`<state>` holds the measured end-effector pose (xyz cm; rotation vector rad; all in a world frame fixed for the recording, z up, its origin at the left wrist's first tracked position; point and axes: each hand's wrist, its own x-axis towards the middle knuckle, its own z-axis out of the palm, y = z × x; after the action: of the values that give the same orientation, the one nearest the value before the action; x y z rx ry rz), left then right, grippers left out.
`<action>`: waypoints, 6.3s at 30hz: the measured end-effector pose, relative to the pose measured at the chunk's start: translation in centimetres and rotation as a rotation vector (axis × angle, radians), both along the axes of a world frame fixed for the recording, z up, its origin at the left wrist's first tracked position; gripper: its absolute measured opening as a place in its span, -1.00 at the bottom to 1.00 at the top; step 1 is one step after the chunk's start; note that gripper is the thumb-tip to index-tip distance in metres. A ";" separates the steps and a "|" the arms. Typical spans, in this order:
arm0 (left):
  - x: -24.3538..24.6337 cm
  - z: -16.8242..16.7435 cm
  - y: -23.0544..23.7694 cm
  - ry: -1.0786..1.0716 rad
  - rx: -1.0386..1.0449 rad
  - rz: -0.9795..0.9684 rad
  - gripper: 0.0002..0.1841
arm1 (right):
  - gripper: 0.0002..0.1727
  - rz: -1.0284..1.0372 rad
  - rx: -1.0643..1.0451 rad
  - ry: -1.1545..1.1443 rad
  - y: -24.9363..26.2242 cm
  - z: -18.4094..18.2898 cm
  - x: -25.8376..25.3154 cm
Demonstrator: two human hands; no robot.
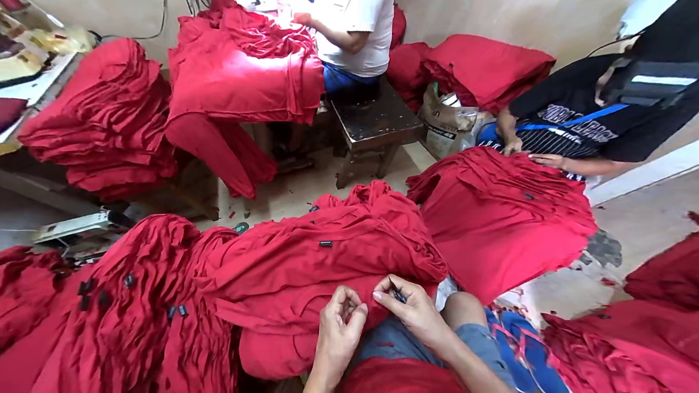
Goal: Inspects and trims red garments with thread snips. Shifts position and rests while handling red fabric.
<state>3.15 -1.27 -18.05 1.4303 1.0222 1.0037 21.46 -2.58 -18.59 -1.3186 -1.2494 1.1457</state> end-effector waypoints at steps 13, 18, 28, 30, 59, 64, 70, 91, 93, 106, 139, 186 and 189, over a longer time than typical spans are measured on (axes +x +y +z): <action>-1.2 0.3 0.2 -0.010 -0.045 -0.067 -0.82 | -0.87 0.044 -0.058 0.142 -0.1 0.3 -0.2; -1.2 -0.2 0.1 -0.163 -0.111 -0.069 -0.83 | -0.61 -0.023 0.055 -0.275 -0.4 0.5 -0.1; -1.6 0.0 -0.1 -0.175 -0.102 -0.051 -0.88 | -0.71 -0.075 0.486 -0.831 -2.1 2.7 -0.5; -1.6 0.2 -0.2 -0.162 -0.076 -0.064 -0.89 | -0.73 -0.070 0.505 -0.844 -2.2 2.7 -0.9; -0.3 0.1 -0.3 0.114 0.054 0.140 -0.88 | -0.86 0.089 -0.001 -0.012 0.0 0.1 0.0; -1.3 -0.1 -0.1 0.036 0.178 0.071 -0.76 | -0.87 -0.007 -0.046 0.077 0.2 1.5 -0.6; -1.5 -1.0 -0.2 -0.104 0.196 0.078 -0.71 | -0.89 -0.012 -0.032 0.105 0.5 0.2 -0.4; -1.8 -0.6 0.1 -0.037 -0.102 0.002 -0.62 | -0.86 0.019 -0.008 0.030 0.9 1.0 -1.1; -1.7 -0.2 -0.1 0.082 -0.052 -0.002 -0.65 | -0.88 0.033 0.002 0.017 1.0 0.4 -1.0; -3.4 -0.1 0.5 -0.223 -0.279 -0.166 -0.84 | -0.84 0.077 -0.006 -0.102 1.1 0.1 -1.0; -4.2 -0.7 0.2 -0.324 -0.202 -0.211 -0.90 | -0.75 0.028 0.487 -0.721 -1.8 0.7 -2.7; -0.8 0.4 2.3 -0.285 -0.344 0.075 -0.83 | -0.69 -0.036 0.513 -0.513 -0.1 0.0 -1.5; -0.7 0.5 2.7 -0.246 -0.309 0.105 -0.84 | -0.85 0.032 0.565 -0.551 -0.2 0.1 -1.9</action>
<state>2.44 1.40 -17.59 0.9840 1.0264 1.0192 19.54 -2.73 -18.46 -1.2024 -1.8288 0.3839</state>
